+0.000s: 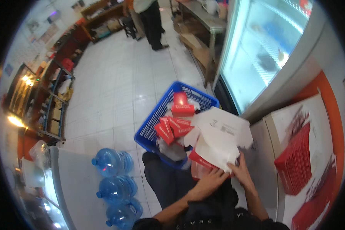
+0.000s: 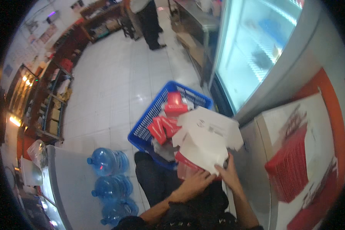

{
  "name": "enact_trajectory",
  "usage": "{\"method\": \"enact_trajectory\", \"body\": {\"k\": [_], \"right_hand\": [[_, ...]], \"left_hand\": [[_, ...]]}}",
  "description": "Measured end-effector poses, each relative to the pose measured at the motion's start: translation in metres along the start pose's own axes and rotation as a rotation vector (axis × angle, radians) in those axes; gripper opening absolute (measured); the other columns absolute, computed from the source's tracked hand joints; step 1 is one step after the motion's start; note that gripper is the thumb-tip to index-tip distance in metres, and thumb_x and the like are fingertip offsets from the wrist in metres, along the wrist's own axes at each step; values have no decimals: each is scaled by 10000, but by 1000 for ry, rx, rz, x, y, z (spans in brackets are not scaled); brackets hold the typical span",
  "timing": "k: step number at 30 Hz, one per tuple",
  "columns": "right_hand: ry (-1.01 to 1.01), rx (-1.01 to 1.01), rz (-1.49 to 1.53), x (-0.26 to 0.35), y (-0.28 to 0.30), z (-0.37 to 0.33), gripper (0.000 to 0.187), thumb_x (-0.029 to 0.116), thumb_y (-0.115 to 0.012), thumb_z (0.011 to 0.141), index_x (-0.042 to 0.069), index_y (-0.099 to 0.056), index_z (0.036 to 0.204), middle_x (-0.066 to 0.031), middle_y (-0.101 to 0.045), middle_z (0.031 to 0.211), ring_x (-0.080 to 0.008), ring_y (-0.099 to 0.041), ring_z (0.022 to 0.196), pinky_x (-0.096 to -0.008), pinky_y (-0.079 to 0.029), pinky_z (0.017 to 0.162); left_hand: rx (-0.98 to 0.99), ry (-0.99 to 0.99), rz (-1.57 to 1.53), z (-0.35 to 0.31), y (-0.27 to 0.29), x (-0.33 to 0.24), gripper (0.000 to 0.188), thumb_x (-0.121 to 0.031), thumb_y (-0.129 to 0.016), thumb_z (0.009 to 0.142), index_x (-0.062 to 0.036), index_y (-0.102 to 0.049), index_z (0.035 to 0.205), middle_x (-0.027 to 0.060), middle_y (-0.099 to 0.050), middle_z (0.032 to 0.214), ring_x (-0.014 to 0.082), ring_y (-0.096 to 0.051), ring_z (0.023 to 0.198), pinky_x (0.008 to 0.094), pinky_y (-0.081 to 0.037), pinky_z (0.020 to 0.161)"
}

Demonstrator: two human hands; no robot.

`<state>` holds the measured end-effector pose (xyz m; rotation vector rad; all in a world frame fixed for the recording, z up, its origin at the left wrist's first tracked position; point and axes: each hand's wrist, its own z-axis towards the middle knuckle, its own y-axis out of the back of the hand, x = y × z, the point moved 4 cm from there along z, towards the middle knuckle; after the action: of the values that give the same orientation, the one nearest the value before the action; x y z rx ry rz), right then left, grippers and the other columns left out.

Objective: The person sits on the floor and repeatedly folds flat red and white cardboard boxes into shape, stacking them on a nearby surface. Later, the person moves to a kitchen area and washes a metal pot in the sink.

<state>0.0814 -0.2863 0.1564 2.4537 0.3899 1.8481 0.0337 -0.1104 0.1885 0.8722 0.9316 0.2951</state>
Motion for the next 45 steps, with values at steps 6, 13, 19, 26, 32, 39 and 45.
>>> {"method": "enact_trajectory", "body": {"k": [6,13,19,26,32,39,45], "right_hand": [[-60,-9,-185,-26,25,-5,542,74,-584,911,1,-452,1431,-201,-583,1348,-277,-534,1301,-391,-409,1093],[-267,25,-359,20,15,-20,528,110,-630,925,9,-470,1418,-225,-580,1335,-349,-541,1283,-408,-401,1100],[538,-258,-780,95,2,-21,547,210,-693,912,26,-516,1396,-187,-541,1387,-376,-516,1291,-469,-423,1066],[249,225,-1132,1,-36,60,513,294,-642,958,26,-539,1384,-194,-512,1412,-392,-509,1300,-577,-494,968],[249,488,-960,-10,-50,60,581,472,-610,963,11,-626,1316,-263,-597,1363,-420,-548,1303,-526,-477,1021],[225,902,-902,37,-31,-22,377,363,-541,1000,86,-697,1202,-174,-711,1188,-373,-683,1077,-495,-501,971],[378,835,-922,43,-50,-39,372,84,-559,891,123,-685,1239,-98,-735,1143,-333,-716,994,-461,-561,840]], "left_hand": [[-71,321,-241,-3,51,-7,408,-166,-754,867,-38,-632,1235,168,-652,1125,380,-637,1063,439,-532,884],[-400,813,-636,-30,20,111,672,-70,-689,820,25,-460,1444,271,-421,1452,399,-457,1360,439,-454,1069],[-59,696,-560,-29,7,102,724,-31,-550,801,3,-411,1510,323,-387,1512,452,-398,1420,443,-347,1173],[242,664,-616,-8,7,76,797,18,-492,777,-62,-375,1561,405,-459,1427,481,-456,1385,419,-379,1143],[42,770,-720,-31,8,85,809,63,-481,759,-5,-311,1548,279,-487,1472,340,-482,1383,380,-332,1166],[-192,750,-636,-38,25,107,778,39,-552,785,-6,-345,1534,306,-328,1585,439,-350,1472,430,-277,1209],[-117,307,125,31,60,68,774,-197,-734,859,-105,-391,1546,312,-228,1622,519,-189,1506,584,-189,1223]]}}
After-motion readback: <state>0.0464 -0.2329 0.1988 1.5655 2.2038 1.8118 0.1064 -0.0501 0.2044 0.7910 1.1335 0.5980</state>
